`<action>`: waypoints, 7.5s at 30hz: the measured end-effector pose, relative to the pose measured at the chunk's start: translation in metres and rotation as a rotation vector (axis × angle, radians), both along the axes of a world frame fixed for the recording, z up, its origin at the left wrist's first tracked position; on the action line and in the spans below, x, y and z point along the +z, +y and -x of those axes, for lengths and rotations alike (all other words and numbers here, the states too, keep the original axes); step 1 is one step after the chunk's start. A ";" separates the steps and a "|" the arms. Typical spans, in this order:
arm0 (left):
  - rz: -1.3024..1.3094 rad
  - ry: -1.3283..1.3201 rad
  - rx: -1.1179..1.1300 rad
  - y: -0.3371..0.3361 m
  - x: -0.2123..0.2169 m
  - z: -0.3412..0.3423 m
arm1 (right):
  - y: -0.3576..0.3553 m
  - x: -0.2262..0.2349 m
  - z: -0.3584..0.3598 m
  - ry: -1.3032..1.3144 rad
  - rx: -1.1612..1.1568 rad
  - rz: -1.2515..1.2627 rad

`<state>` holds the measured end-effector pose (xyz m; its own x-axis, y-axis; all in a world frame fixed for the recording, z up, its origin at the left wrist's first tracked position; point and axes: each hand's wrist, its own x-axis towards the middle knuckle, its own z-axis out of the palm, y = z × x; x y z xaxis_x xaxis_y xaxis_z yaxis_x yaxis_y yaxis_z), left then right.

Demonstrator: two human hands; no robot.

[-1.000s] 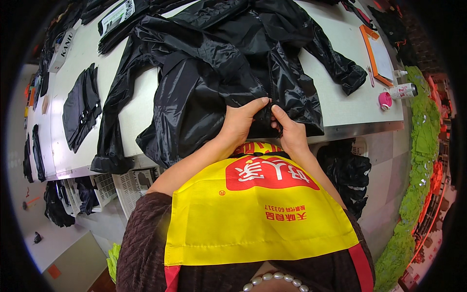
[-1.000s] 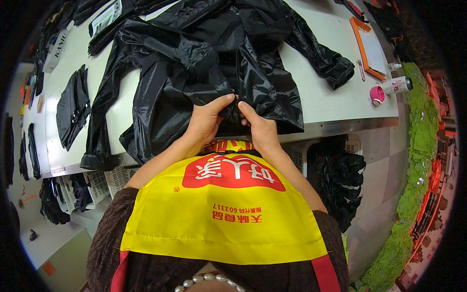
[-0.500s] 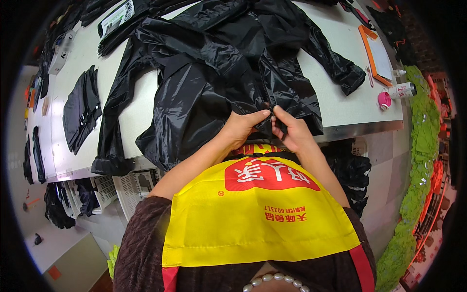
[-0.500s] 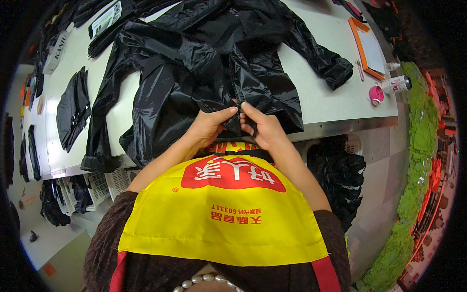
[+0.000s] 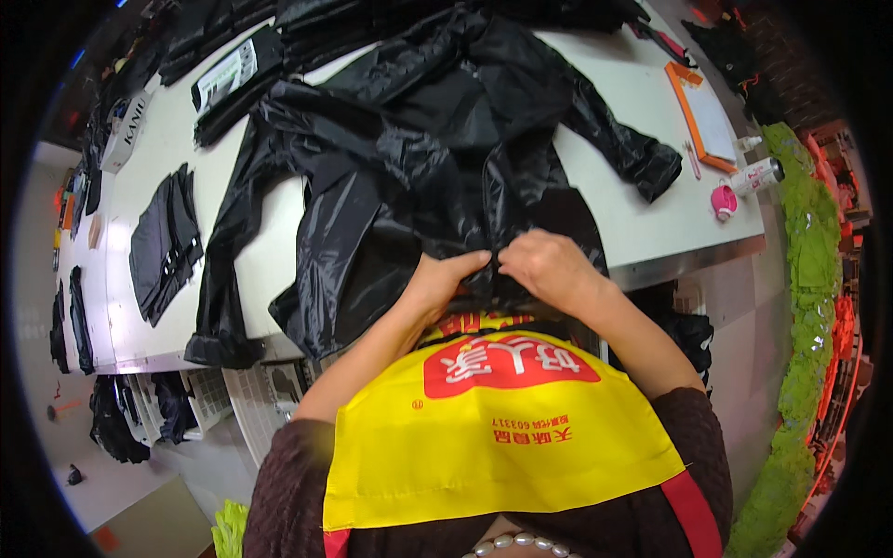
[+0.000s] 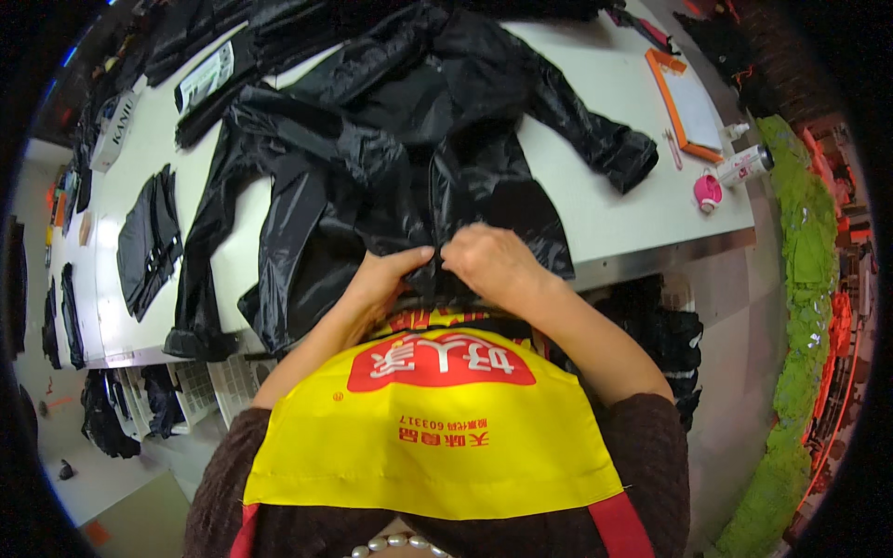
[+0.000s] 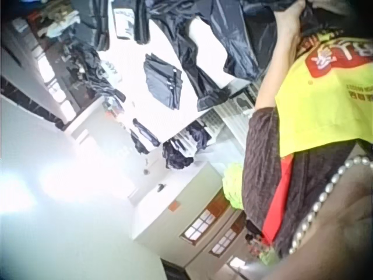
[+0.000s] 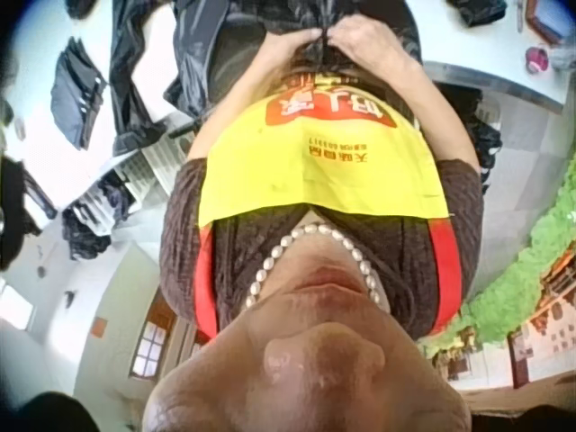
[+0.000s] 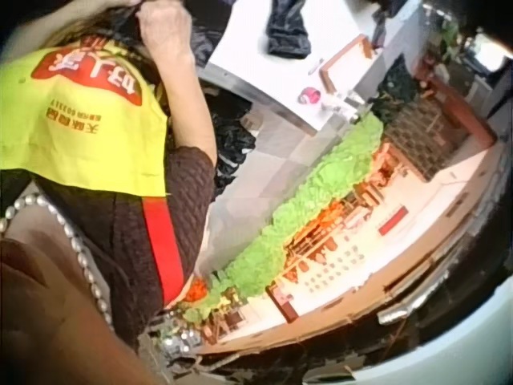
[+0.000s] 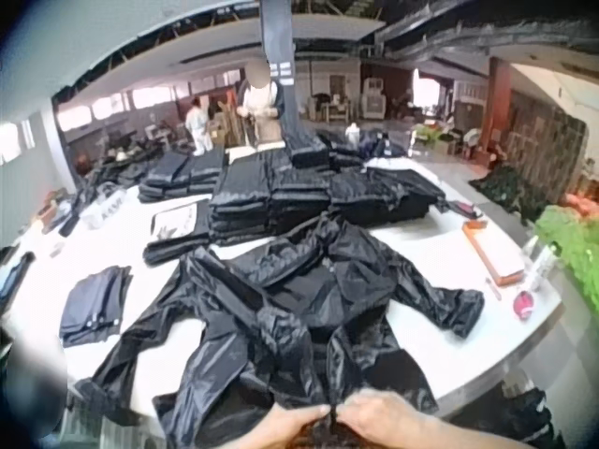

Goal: The person folds a black raincoat on a white table. They smooth the fabric, fold the sleeves inward, fold the body in half, and then fold it into a compact rectangle before placing it on a stack of similar folded garments.

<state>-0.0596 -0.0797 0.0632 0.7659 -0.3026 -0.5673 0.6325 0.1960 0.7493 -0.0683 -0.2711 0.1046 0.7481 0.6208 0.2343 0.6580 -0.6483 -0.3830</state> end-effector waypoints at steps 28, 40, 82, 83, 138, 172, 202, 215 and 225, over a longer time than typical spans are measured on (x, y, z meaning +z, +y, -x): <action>-0.995 -0.151 -0.040 0.108 -0.032 0.003 | -0.264 -0.091 -0.111 0.198 -0.696 0.645; -1.130 -0.420 0.271 0.343 -0.100 -0.070 | -0.245 -0.026 0.096 1.070 -0.547 1.253; -0.482 -0.037 0.450 0.352 -0.073 -0.084 | -0.164 -0.024 -0.261 -0.101 -0.698 -0.277; -0.514 -0.071 0.455 0.345 -0.069 -0.083 | -0.132 -0.011 -0.261 0.151 -0.676 -0.279; -0.030 0.135 0.360 0.264 -0.024 -0.034 | 0.243 -0.063 -0.128 0.435 0.238 -0.203; -1.050 -0.347 0.369 0.320 -0.067 -0.084 | -0.208 -0.046 -0.196 0.300 -1.013 0.198; -0.887 -1.512 -0.789 -0.043 -0.079 -0.100 | -0.120 -0.135 -0.424 0.134 -0.753 0.194; -0.993 -1.080 -0.551 -0.037 -0.071 -0.230 | -0.133 -0.063 -0.235 0.176 -0.109 0.635; -0.929 -0.537 -0.430 -0.033 -0.067 -0.271 | -0.212 -0.069 -0.325 0.783 -0.544 -0.129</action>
<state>0.2114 -0.1127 -0.0036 0.9107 -0.2337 -0.3407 0.0697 -0.7260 0.6842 0.2572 -0.4829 0.0358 0.8994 0.1466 -0.4117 -0.1933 -0.7115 -0.6756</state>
